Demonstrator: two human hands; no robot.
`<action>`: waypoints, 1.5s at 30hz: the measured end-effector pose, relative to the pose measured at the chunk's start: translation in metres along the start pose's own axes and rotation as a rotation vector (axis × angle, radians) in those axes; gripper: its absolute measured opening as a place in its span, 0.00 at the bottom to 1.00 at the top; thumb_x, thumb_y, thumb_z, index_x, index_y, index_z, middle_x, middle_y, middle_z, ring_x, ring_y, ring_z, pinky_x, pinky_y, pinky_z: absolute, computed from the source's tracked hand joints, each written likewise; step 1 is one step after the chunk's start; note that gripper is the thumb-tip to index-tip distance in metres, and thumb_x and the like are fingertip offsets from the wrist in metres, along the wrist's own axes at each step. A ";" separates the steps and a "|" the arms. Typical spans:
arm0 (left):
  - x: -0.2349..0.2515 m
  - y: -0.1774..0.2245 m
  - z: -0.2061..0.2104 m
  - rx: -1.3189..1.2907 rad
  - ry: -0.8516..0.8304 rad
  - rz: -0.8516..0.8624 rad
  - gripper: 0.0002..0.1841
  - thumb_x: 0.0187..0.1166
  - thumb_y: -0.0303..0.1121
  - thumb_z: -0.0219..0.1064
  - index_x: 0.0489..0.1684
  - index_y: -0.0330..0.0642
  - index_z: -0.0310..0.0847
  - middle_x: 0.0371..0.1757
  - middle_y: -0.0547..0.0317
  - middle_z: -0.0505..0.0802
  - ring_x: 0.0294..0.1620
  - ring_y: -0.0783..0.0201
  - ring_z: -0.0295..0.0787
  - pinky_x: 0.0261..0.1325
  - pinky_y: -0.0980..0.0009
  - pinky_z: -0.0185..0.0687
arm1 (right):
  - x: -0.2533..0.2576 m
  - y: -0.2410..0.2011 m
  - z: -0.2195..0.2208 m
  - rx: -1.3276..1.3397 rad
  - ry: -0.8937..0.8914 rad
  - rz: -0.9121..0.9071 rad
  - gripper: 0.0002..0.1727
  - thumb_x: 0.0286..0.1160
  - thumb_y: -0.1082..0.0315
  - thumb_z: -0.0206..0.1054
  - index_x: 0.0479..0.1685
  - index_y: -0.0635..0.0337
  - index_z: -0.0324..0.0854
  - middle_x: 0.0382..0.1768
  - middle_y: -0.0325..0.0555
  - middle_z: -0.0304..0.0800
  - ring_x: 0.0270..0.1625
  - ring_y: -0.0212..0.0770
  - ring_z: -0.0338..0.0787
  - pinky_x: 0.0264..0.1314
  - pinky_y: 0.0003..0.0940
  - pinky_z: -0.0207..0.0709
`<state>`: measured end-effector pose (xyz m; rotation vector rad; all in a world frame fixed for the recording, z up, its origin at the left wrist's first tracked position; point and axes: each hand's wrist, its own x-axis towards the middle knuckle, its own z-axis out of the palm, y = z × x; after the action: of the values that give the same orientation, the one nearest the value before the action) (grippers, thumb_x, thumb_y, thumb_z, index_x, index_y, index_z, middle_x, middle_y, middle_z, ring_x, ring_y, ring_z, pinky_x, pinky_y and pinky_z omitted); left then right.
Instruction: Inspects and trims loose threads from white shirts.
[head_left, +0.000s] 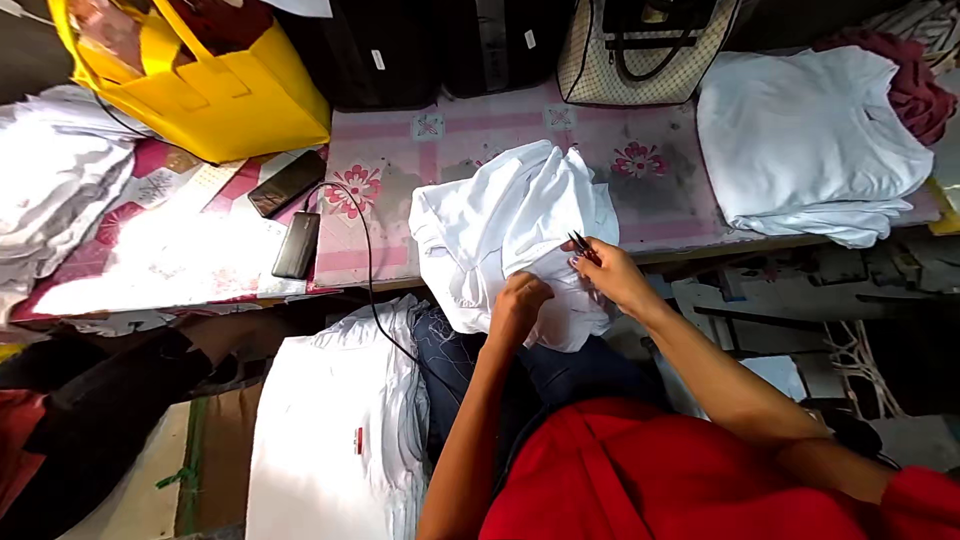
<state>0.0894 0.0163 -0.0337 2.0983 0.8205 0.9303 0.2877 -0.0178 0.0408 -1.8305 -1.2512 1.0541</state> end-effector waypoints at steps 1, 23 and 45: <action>-0.012 0.004 -0.007 -0.011 -0.103 -0.034 0.07 0.77 0.24 0.68 0.35 0.32 0.93 0.41 0.46 0.95 0.50 0.54 0.93 0.62 0.59 0.87 | -0.004 0.001 -0.005 0.044 -0.005 0.018 0.14 0.86 0.67 0.61 0.64 0.60 0.83 0.36 0.45 0.86 0.30 0.34 0.79 0.35 0.33 0.75; 0.028 0.035 0.016 0.067 -0.056 -0.191 0.06 0.77 0.26 0.70 0.41 0.32 0.92 0.46 0.40 0.93 0.53 0.43 0.92 0.58 0.46 0.86 | -0.006 -0.014 -0.020 0.157 -0.067 0.067 0.21 0.97 0.55 0.45 0.61 0.57 0.82 0.23 0.34 0.71 0.21 0.27 0.70 0.25 0.22 0.67; -0.006 0.021 0.009 -0.291 0.325 -0.394 0.08 0.73 0.25 0.68 0.32 0.26 0.86 0.52 0.42 0.89 0.50 0.64 0.90 0.55 0.71 0.88 | -0.002 -0.008 -0.007 0.408 -0.600 0.422 0.22 0.96 0.52 0.46 0.41 0.53 0.80 0.12 0.23 0.57 0.10 0.19 0.53 0.12 0.14 0.47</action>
<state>0.0991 -0.0025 -0.0242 1.4863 1.1374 1.1064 0.2903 -0.0175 0.0514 -1.5312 -0.8625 2.0366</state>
